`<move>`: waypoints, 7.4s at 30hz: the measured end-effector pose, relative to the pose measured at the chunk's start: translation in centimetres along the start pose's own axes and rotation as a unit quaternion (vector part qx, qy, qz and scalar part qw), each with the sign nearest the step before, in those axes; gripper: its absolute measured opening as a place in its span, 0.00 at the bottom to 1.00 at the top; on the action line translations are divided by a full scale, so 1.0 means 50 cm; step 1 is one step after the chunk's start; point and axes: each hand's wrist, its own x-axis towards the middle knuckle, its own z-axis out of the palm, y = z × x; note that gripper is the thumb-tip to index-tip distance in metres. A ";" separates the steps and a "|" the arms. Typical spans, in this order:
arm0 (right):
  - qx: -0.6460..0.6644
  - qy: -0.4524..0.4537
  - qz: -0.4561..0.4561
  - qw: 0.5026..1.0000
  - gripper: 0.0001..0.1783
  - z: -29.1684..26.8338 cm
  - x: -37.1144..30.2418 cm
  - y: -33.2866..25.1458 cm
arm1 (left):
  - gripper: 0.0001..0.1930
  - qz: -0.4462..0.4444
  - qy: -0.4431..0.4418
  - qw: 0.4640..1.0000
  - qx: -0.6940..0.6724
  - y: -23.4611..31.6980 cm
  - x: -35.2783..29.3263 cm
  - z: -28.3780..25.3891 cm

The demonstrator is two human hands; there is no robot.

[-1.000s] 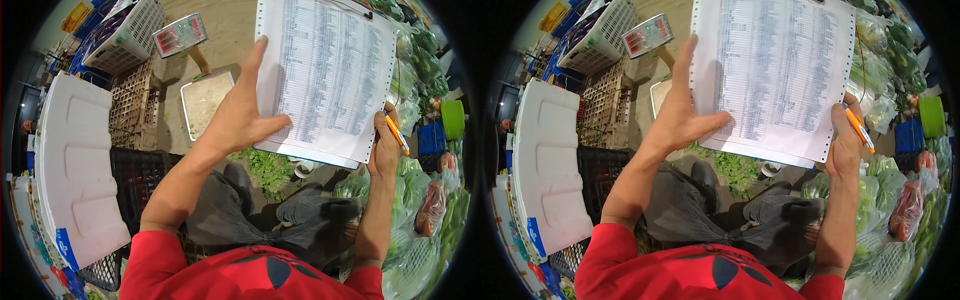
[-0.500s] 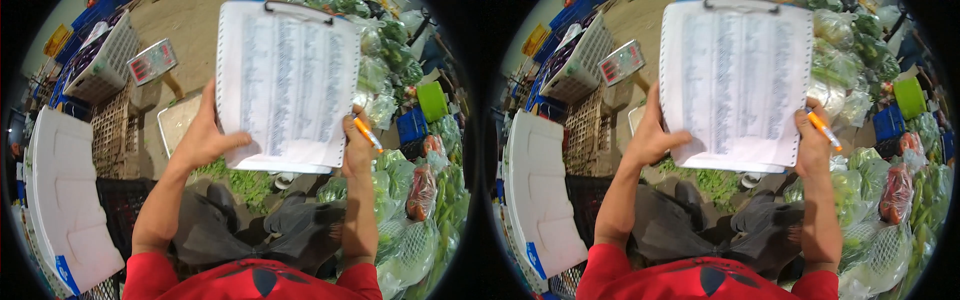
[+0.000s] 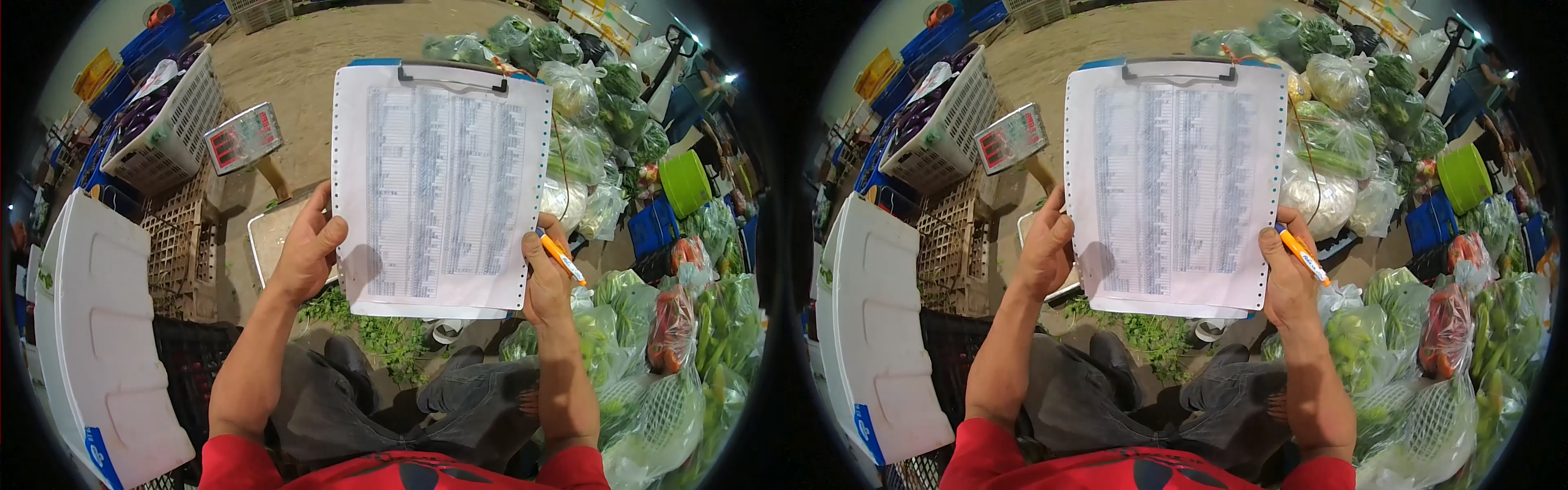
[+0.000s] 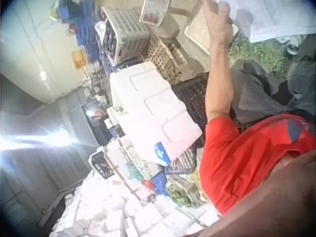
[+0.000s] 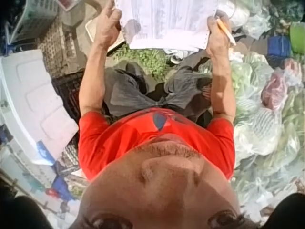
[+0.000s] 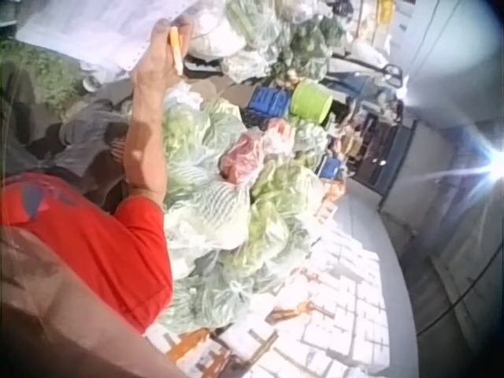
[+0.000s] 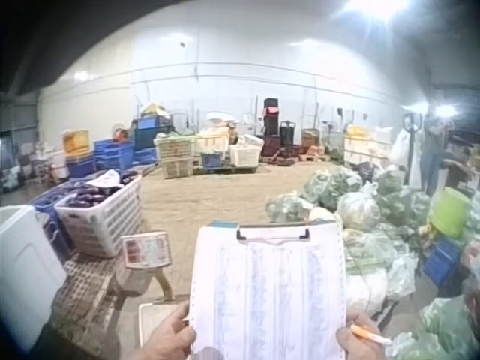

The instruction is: Weighing bags of produce on a digital scale and recording the data on a clipboard in a warehouse.

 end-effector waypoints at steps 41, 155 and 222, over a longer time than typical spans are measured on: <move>-0.434 -0.020 -0.352 0.829 0.08 0.064 0.053 -0.071 | 0.27 -0.013 -0.003 0.999 -0.033 0.009 -0.018 0.022; -0.163 -0.031 -0.092 0.982 0.18 0.014 0.064 -0.004 | 0.27 -0.021 0.003 0.998 -0.063 -0.020 -0.008 -0.016; -0.140 -0.014 -0.068 0.988 0.18 0.003 0.074 0.020 | 0.27 -0.046 -0.030 0.997 -0.050 -0.014 -0.012 -0.004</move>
